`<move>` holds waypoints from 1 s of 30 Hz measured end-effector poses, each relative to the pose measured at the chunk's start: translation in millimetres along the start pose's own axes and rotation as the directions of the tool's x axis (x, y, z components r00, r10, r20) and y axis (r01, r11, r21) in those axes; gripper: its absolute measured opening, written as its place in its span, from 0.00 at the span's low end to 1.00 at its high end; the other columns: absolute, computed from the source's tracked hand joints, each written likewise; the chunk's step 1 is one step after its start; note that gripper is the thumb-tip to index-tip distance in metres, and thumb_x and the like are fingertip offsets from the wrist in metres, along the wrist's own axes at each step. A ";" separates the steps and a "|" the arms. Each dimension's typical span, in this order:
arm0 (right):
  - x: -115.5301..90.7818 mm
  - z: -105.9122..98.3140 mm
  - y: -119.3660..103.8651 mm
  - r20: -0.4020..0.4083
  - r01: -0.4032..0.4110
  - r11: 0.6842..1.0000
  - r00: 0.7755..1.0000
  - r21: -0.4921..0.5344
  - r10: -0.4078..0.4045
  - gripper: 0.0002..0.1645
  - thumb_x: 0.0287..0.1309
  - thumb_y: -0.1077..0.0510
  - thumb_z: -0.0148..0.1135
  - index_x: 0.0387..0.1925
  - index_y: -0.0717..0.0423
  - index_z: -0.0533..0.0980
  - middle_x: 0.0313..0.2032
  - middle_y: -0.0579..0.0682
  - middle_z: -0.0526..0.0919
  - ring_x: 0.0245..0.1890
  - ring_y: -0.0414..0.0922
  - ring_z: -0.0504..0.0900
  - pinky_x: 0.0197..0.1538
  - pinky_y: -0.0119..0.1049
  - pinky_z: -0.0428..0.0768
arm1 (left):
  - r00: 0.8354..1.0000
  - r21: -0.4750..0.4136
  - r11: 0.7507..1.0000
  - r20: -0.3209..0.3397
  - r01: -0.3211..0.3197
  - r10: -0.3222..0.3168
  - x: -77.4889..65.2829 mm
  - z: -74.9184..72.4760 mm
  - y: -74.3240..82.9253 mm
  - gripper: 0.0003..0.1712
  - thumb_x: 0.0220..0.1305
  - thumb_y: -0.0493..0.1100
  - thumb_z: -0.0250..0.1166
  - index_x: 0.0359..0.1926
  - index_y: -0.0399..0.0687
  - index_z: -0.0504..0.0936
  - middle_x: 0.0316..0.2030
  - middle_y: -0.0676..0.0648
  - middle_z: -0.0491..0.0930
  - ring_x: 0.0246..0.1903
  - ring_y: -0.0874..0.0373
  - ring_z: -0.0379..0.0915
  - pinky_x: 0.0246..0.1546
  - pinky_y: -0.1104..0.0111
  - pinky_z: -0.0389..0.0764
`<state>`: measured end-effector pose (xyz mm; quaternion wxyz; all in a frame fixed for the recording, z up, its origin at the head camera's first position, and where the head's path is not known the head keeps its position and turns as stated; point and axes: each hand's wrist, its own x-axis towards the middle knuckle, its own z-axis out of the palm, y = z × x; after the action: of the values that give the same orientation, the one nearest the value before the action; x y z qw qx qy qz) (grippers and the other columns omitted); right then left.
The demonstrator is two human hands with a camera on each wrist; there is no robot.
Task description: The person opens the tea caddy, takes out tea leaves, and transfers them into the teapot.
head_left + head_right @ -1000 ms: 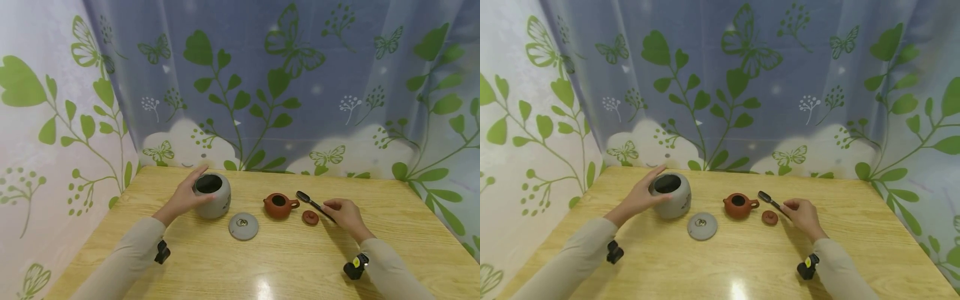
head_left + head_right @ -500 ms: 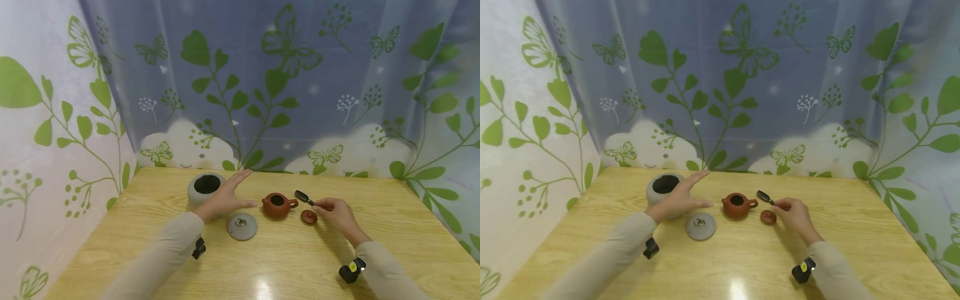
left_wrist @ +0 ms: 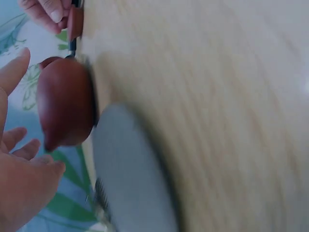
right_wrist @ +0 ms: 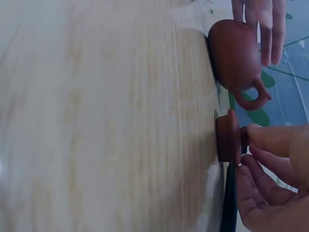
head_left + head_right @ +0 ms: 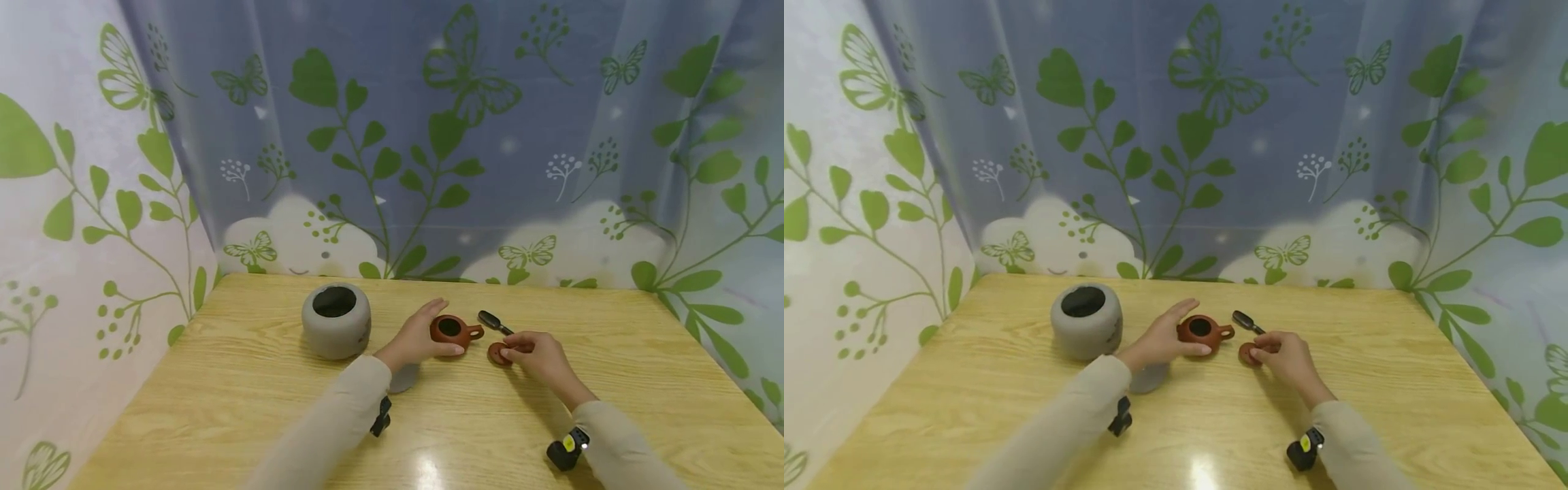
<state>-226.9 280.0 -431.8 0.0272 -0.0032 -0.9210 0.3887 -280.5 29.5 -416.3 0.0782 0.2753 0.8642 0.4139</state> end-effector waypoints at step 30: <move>1.8 -4.7 -0.9 0.004 0.104 0.993 0.995 -0.049 -0.104 0.10 0.59 0.58 0.66 0.40 0.60 0.84 0.41 0.57 0.82 0.37 0.47 0.80 0.35 0.37 0.79 | 0.988 -0.141 0.986 -0.116 0.089 -0.106 9.2 24.3 -14.5 0.45 0.50 0.46 0.76 0.68 0.47 0.67 0.62 0.43 0.72 0.59 0.46 0.70 0.56 0.61 0.75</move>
<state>-228.5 282.8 -427.8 0.0467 0.0443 -0.9291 0.3642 -285.3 43.5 -442.1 0.0635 0.2006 0.8497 0.4835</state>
